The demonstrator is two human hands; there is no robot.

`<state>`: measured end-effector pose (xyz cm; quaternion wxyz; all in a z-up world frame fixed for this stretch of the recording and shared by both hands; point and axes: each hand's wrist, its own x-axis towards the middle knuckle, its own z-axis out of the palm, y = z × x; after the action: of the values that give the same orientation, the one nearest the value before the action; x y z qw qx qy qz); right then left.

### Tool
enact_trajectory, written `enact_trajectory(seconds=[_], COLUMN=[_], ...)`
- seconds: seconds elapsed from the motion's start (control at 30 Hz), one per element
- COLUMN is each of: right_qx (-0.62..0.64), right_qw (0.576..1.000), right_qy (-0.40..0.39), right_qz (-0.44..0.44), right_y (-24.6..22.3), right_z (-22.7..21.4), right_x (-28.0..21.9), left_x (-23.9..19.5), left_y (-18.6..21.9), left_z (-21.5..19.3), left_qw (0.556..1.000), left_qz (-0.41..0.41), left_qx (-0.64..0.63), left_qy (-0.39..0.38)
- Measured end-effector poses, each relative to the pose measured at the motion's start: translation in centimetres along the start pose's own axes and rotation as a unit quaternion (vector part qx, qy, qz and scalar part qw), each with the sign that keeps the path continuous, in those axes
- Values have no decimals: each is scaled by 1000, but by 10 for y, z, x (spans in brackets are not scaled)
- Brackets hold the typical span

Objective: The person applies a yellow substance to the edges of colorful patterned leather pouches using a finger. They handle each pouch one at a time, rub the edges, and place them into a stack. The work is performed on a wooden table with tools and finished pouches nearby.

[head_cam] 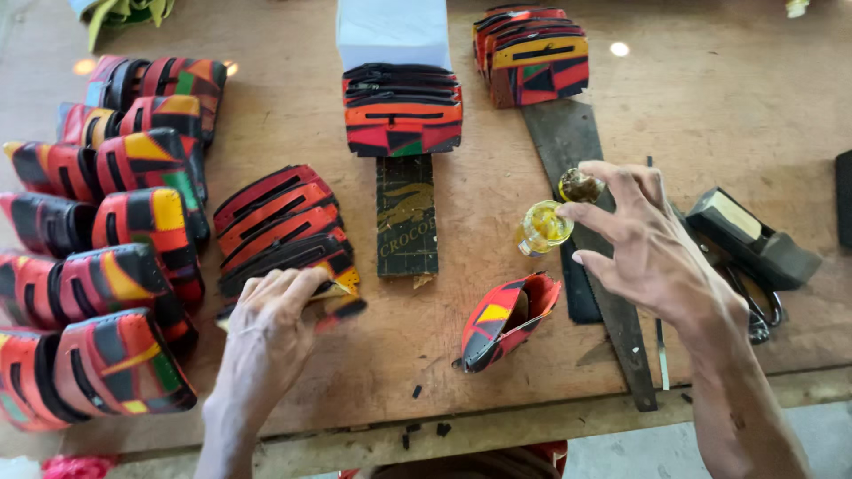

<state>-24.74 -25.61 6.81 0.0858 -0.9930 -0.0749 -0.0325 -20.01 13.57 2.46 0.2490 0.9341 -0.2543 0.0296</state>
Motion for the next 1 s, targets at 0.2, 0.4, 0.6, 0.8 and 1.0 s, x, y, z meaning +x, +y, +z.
enact_trajectory(seconds=[0.2, 0.4, 0.6, 0.8, 1.0], right_qx=[8, -21, 142, 411, 408], right_qw=[1000, 994, 944, 859, 909], right_qy=[23, 106, 296, 304, 40], right_qz=[-12, 4, 35, 21, -69], right_y=[-6, -4, -2, -55, -161], right_z=[2, -17, -34, -7, 63], right_x=[-20, -43, -74, -67, -61], left_x=[8, 11, 3, -15, -32], left_y=[6, 6, -15, -43, -51], left_z=[-4, 5, 7, 16, 16], left_qw=[989, 960, 918, 796, 816], left_qz=[7, -128, -132, -141, -107], left_qx=[-131, -110, -272, -572, -551], left_qy=[-72, -224, -257, -141, -139])
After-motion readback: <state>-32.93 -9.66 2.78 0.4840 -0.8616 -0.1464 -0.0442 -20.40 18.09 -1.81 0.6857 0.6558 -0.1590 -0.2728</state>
